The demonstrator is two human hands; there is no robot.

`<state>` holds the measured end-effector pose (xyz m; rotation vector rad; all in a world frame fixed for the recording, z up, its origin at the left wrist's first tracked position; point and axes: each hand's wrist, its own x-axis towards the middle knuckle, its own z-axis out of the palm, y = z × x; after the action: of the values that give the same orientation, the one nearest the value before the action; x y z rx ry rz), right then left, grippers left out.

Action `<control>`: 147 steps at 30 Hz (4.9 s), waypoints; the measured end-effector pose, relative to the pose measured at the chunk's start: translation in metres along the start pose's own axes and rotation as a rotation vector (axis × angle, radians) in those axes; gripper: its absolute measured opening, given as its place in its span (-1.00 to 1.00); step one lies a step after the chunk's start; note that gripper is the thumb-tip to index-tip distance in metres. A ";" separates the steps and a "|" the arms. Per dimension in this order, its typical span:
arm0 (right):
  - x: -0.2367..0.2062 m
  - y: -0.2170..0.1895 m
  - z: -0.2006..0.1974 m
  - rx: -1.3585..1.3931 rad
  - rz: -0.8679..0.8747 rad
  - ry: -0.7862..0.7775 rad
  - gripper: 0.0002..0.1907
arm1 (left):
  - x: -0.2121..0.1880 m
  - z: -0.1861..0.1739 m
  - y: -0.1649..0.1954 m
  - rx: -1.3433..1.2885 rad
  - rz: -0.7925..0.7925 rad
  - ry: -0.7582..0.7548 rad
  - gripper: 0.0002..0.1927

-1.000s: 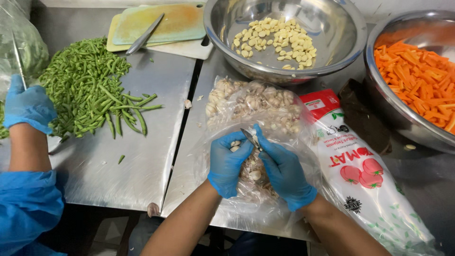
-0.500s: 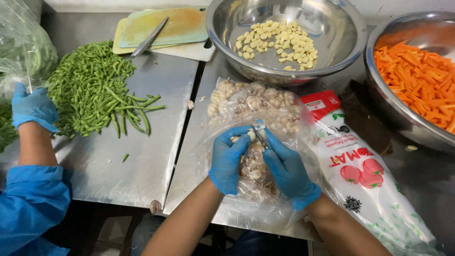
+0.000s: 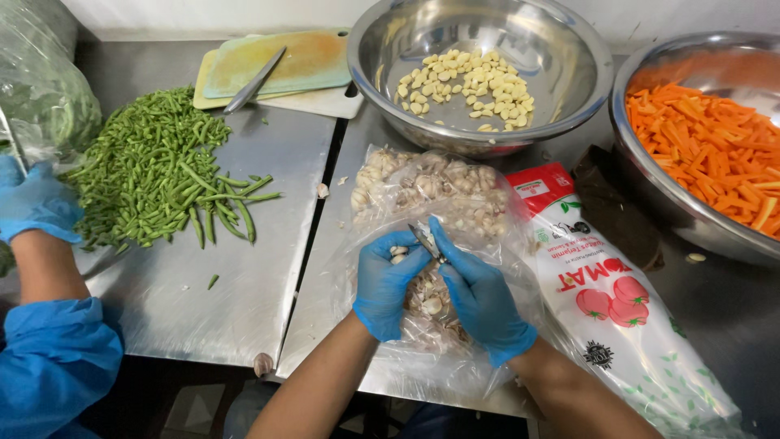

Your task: The person peels garlic cloves at a stainless steel prep table, using a small paring knife to trim and remove the skin from each clove taken from a plastic bag of unpeeled garlic, and drops the peeled cloves into a metal bowl. Bowls of cut green beans and carrot sticks sit beside the work area.

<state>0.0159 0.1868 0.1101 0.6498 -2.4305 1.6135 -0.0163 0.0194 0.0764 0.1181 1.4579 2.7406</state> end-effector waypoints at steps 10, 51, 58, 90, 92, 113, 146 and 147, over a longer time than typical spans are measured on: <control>-0.005 0.037 0.008 0.352 0.197 0.033 -0.46 | 0.004 -0.001 -0.005 0.021 -0.002 -0.023 -0.77; -0.007 0.041 0.003 0.436 0.110 0.061 -0.49 | 0.007 -0.004 0.002 -0.059 -0.002 -0.008 -0.68; -0.007 0.010 -0.004 -0.107 -0.091 0.176 -0.72 | -0.030 0.010 0.066 -0.116 0.387 0.047 -0.73; 0.001 0.024 -0.004 0.039 -0.032 0.426 -0.90 | 0.025 0.012 0.046 -0.007 0.000 -0.314 -0.84; -0.001 0.028 -0.002 0.285 -0.139 0.453 -0.90 | 0.023 0.012 0.040 0.012 -0.082 -0.232 -0.79; 0.000 0.015 -0.010 -0.264 -0.071 0.115 -0.35 | 0.017 0.013 0.016 0.126 -0.036 -0.273 -0.81; 0.012 0.013 -0.007 -0.175 -0.236 -0.010 -0.55 | 0.033 -0.008 0.013 -0.039 -0.235 -0.154 -0.81; 0.012 0.015 -0.007 -0.175 -0.244 -0.005 -0.58 | 0.034 -0.009 0.011 -0.041 -0.235 -0.153 -0.82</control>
<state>-0.0016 0.1944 0.1044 0.8799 -2.3518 1.2927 -0.0507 0.0079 0.0823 0.1423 1.2864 2.5116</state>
